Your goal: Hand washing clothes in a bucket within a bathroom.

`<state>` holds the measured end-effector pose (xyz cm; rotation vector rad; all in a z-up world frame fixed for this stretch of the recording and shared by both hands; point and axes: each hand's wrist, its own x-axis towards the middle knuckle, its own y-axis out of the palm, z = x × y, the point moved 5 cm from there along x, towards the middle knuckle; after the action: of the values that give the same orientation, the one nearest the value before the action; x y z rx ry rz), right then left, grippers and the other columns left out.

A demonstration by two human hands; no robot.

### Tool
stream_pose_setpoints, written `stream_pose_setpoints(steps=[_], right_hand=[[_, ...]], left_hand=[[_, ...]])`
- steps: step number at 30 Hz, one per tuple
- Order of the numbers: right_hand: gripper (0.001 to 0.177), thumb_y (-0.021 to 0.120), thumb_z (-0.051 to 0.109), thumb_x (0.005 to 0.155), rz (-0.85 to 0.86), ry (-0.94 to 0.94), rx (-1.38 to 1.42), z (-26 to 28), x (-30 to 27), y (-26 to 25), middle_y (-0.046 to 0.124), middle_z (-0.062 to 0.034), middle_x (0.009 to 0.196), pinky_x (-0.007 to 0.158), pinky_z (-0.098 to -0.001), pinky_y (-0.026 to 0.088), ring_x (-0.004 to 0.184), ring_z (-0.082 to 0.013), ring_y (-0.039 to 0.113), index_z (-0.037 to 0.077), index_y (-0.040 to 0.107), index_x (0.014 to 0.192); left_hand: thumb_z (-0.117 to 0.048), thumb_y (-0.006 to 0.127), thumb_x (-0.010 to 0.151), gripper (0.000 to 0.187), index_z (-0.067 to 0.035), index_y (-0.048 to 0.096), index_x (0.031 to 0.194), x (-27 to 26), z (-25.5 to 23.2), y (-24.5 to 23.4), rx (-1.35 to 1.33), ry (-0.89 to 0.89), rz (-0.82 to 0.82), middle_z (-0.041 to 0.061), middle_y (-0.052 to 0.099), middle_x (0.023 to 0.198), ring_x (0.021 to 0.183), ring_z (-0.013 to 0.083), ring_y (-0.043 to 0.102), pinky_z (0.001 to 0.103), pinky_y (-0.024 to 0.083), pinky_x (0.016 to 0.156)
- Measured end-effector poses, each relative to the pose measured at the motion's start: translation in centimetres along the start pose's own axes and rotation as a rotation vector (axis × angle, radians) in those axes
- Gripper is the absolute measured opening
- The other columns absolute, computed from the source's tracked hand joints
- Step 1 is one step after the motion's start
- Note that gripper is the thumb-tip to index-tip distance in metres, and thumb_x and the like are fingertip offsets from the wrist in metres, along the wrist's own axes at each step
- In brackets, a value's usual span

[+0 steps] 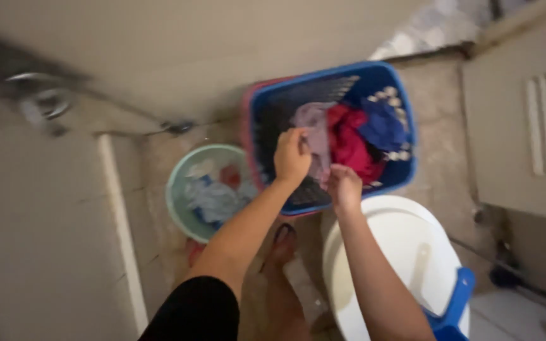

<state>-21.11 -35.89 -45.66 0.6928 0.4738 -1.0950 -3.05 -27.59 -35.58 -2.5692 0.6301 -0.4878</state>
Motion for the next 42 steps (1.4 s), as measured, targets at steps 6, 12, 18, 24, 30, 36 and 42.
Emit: stream_pose_setpoints(steps=[6, 12, 18, 24, 30, 36, 42], right_hand=[[0.015, 0.056, 0.01, 0.102, 0.235, -0.1, -0.423, -14.1, -5.1, 10.7, 0.068, -0.0094, 0.077, 0.049, -0.0309, 0.048, 0.055, -0.016, 0.057, 0.003, 0.069, 0.102], [0.043, 0.05, -0.013, 0.079, 0.506, 0.157, -0.607, -31.1, -1.4, 14.6, 0.068, -0.0085, 0.094, 0.063, -0.0383, 0.055, 0.08, -0.0209, 0.065, 0.005, 0.067, 0.113], [0.055, 0.069, 0.004, 0.081, 0.513, -0.471, -1.178, -36.4, 10.8, 17.8, 0.064, -0.0199, 0.132, 0.105, -0.0408, 0.048, 0.122, -0.0311, 0.061, 0.004, 0.058, 0.135], [0.075, 0.089, 0.039, 0.076, 0.559, -0.024, -1.477, -34.7, 15.3, 24.2, 0.079, -0.0216, 0.102, 0.091, -0.0405, 0.057, 0.096, -0.0302, 0.077, -0.008, 0.06, 0.127], [0.049, 0.085, 0.026, 0.073, 0.434, 0.607, -1.421, -43.0, 18.0, 22.1, 0.071, -0.0303, 0.111, 0.095, -0.0655, 0.052, 0.108, -0.0473, 0.072, -0.007, 0.076, 0.107], [0.039, 0.077, 0.032, 0.081, 0.38, 0.117, -1.384, -44.7, 17.2, 24.0, 0.074, -0.0223, 0.108, 0.088, -0.0519, 0.053, 0.101, -0.0371, 0.071, 0.004, 0.077, 0.107], [0.039, 0.082, 0.03, 0.068, 0.538, -0.138, -1.215, -39.3, 9.4, 22.7, 0.08, -0.0146, 0.089, 0.077, -0.0391, 0.06, 0.079, -0.026, 0.077, 0.008, 0.079, 0.099]], left_hand=[[-0.003, 0.065, 0.08, 0.022, -0.008, 0.07, 0.102, -1.7, 10.8, -15.0, 0.219, -0.191, -0.082, 0.014, 0.069, 0.098, 0.098, 0.0369, 0.064, 0.048, 0.051, 0.085], [-0.005, 0.067, 0.077, 0.026, -0.008, 0.072, 0.102, -7.6, 24.9, -23.7, 0.456, -0.241, 0.082, 0.014, 0.071, 0.11, 0.112, 0.0399, 0.059, 0.05, 0.05, 0.098], [-0.008, 0.072, 0.075, 0.085, -0.01, 0.04, 0.153, -8.5, 33.1, -23.8, 0.605, -0.26, 0.456, 0.023, 0.035, 0.154, 0.133, 0.0442, 0.043, 0.051, 0.047, 0.097], [0.001, 0.07, 0.073, 0.1, -0.016, 0.024, 0.161, -10.0, 38.6, -22.0, 0.586, -0.224, 0.501, 0.011, 0.031, 0.165, 0.135, 0.0389, 0.046, 0.048, 0.049, 0.105], [0.008, 0.066, 0.068, 0.103, -0.015, 0.027, 0.161, -9.3, 38.0, -22.7, 0.552, -0.189, 0.484, 0.008, 0.028, 0.167, 0.131, 0.0385, 0.05, 0.044, 0.053, 0.096], [0.006, 0.067, 0.067, 0.103, -0.013, 0.029, 0.16, -9.0, 37.3, -23.3, 0.511, -0.116, 0.416, 0.01, 0.031, 0.164, 0.132, 0.0397, 0.051, 0.046, 0.053, 0.098], [0.0, 0.07, 0.064, 0.103, -0.016, 0.03, 0.157, -8.7, 36.3, -23.5, 0.518, -0.177, 0.443, 0.007, 0.03, 0.162, 0.13, 0.0392, 0.049, 0.047, 0.053, 0.095]])
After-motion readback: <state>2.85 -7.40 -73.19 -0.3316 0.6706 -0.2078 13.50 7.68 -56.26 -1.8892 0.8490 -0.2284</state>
